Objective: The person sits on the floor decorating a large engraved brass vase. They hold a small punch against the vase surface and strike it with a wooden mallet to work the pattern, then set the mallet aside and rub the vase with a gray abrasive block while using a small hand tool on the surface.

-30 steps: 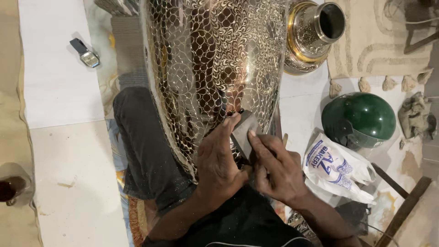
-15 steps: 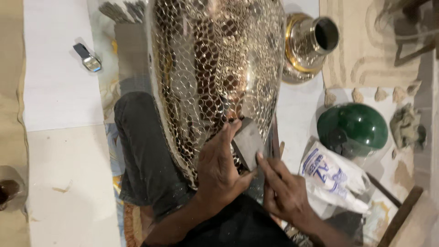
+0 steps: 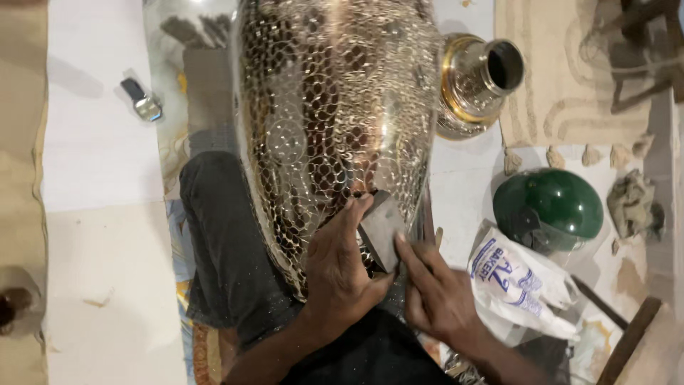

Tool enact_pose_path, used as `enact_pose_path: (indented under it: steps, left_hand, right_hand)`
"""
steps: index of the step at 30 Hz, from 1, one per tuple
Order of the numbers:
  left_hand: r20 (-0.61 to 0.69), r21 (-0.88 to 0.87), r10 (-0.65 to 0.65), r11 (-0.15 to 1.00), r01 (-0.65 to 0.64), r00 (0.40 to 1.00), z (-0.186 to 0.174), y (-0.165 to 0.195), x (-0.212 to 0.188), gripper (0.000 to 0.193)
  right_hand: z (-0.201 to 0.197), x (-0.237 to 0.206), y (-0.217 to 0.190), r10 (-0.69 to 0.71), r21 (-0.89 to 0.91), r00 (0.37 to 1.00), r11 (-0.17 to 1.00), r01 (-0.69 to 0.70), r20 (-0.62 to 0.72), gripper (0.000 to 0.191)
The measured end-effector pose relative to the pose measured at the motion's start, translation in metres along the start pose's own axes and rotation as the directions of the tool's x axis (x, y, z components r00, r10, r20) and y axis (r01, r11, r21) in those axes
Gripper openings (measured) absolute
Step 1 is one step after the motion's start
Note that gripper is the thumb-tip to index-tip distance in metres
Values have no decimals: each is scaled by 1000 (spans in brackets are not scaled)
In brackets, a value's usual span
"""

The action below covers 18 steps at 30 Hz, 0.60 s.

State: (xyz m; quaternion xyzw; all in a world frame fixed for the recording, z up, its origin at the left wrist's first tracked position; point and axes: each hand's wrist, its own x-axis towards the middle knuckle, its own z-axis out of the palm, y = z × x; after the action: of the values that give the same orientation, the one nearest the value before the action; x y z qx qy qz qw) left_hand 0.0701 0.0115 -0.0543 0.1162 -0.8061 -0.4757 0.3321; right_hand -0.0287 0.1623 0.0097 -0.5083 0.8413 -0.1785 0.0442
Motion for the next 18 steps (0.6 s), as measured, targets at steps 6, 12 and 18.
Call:
enact_pose_path:
  steps: [6, 12, 18]
  left_hand:
    - [12, -25, -1, 1000, 1, 1000, -2, 3, 3, 118]
    - [-20, 40, -13, 999, 14, 1000, 2, 8, 6, 115]
    - [-73, 74, 15, 997, -10, 997, 8, 8, 9, 118]
  right_hand:
    - [0, 0, 10, 41, -12, 993, 999, -40, 114, 75]
    - [-1, -8, 14, 34, -23, 987, 999, -31, 157, 88]
    - [-2, -9, 18, 13, 18, 990, 1000, -15, 138, 88]
